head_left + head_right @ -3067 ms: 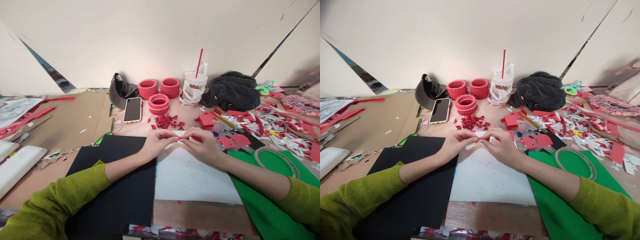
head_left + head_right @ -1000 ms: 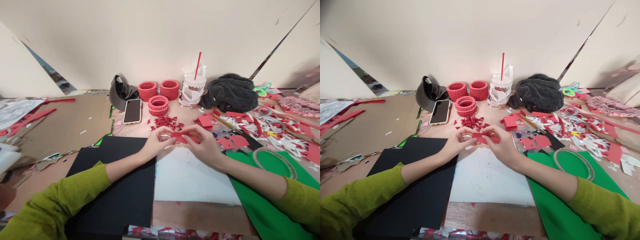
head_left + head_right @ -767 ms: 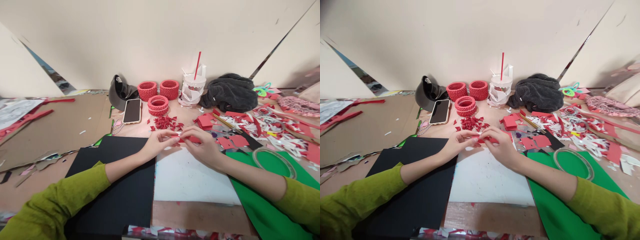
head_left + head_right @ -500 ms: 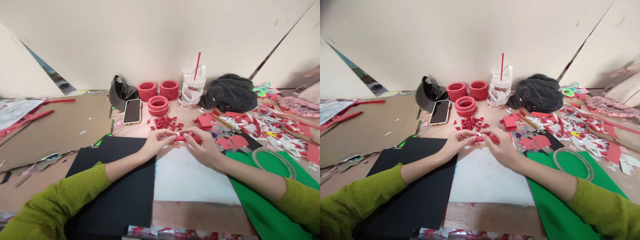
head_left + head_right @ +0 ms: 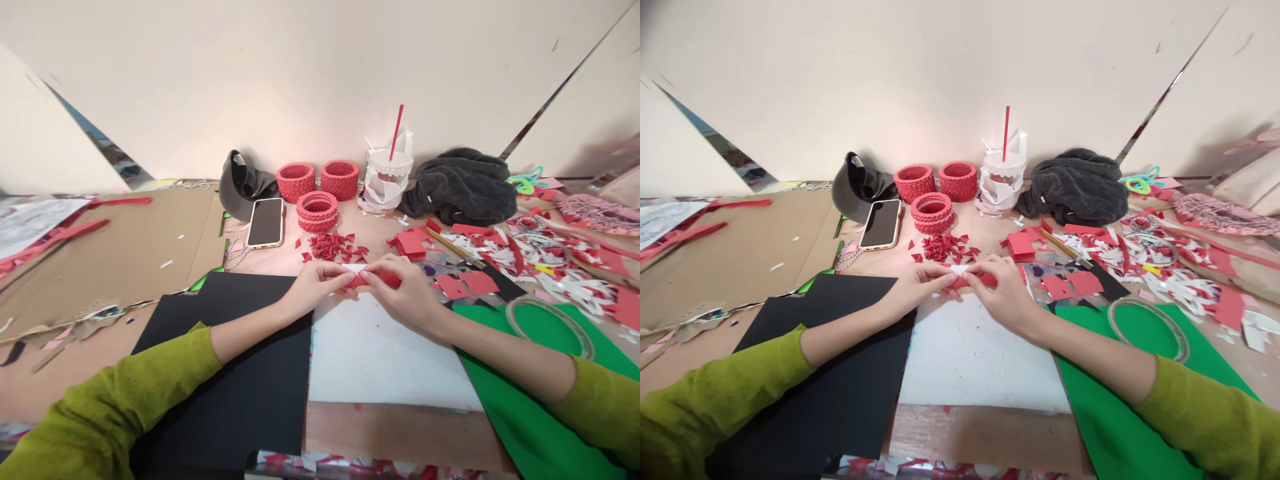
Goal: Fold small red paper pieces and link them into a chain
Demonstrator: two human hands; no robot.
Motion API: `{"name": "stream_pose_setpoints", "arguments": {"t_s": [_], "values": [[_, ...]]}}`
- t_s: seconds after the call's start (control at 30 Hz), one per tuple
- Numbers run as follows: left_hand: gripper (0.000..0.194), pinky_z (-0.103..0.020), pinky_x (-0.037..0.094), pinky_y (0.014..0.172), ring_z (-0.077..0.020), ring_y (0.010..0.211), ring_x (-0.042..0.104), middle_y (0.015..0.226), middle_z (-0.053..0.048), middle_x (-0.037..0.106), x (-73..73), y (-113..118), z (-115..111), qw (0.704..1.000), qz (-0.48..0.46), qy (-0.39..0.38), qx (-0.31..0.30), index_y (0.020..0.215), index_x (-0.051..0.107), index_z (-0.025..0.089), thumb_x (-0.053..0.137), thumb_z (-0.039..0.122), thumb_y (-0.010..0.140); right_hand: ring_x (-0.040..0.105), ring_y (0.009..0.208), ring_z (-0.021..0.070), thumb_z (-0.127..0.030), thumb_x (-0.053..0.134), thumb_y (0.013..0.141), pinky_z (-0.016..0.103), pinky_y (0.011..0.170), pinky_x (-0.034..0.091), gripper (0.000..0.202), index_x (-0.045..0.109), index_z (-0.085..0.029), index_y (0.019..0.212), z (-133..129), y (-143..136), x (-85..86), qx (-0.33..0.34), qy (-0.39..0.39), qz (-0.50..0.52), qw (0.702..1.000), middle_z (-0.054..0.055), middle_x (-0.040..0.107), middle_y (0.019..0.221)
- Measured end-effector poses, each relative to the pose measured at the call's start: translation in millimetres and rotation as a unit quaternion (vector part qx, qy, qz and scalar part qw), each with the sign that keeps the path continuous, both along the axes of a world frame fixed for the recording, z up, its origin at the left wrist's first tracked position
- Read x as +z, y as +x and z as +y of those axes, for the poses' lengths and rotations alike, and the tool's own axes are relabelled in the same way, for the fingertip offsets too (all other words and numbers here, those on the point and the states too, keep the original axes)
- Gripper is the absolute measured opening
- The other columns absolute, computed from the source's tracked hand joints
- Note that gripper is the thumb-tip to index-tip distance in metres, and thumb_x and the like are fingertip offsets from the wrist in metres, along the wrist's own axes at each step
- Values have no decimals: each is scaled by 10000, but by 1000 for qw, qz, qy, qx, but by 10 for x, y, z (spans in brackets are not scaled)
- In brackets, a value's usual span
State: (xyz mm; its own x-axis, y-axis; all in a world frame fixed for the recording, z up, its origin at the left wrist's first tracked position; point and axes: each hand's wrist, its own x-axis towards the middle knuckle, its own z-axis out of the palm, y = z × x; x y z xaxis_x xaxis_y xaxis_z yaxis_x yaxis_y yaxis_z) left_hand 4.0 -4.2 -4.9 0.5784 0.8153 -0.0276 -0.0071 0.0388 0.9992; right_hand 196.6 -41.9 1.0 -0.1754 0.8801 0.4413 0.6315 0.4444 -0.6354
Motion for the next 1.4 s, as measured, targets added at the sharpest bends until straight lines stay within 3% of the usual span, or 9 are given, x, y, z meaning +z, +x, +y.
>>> {"name": "stream_pose_setpoints", "arguments": {"t_s": [0.67,0.93,1.23,1.4], "values": [[236,-267,571,714,-180,706,727,754,-104,752,-32,1,6,1000,1,11,-3,904,730,82,687,291,804,562,758,182,-206,602,875,346,733,366,102,700,-202,848,8,3,-29,-4,-16,-11,1000,29,670,813],[201,-243,569,675,-175,672,727,716,-89,748,-31,-1,-32,1000,-2,5,13,863,729,85,702,269,788,548,737,167,-170,590,880,334,725,353,116,653,-200,788,-12,0,-69,9,42,-30,999,8,655,769],[201,-249,573,663,-176,671,724,733,-72,727,-36,-3,-6,1000,-13,24,15,812,707,90,723,286,769,581,720,161,-206,638,859,349,759,353,73,671,-201,794,2,-12,-39,24,45,-5,999,0,690,758],[202,-229,572,653,-145,647,709,701,-37,704,-46,2,-15,999,-22,28,32,828,680,103,718,294,776,594,799,179,-236,561,911,348,773,399,151,708,-203,896,-13,28,-39,52,4,71,996,38,694,844]]}}
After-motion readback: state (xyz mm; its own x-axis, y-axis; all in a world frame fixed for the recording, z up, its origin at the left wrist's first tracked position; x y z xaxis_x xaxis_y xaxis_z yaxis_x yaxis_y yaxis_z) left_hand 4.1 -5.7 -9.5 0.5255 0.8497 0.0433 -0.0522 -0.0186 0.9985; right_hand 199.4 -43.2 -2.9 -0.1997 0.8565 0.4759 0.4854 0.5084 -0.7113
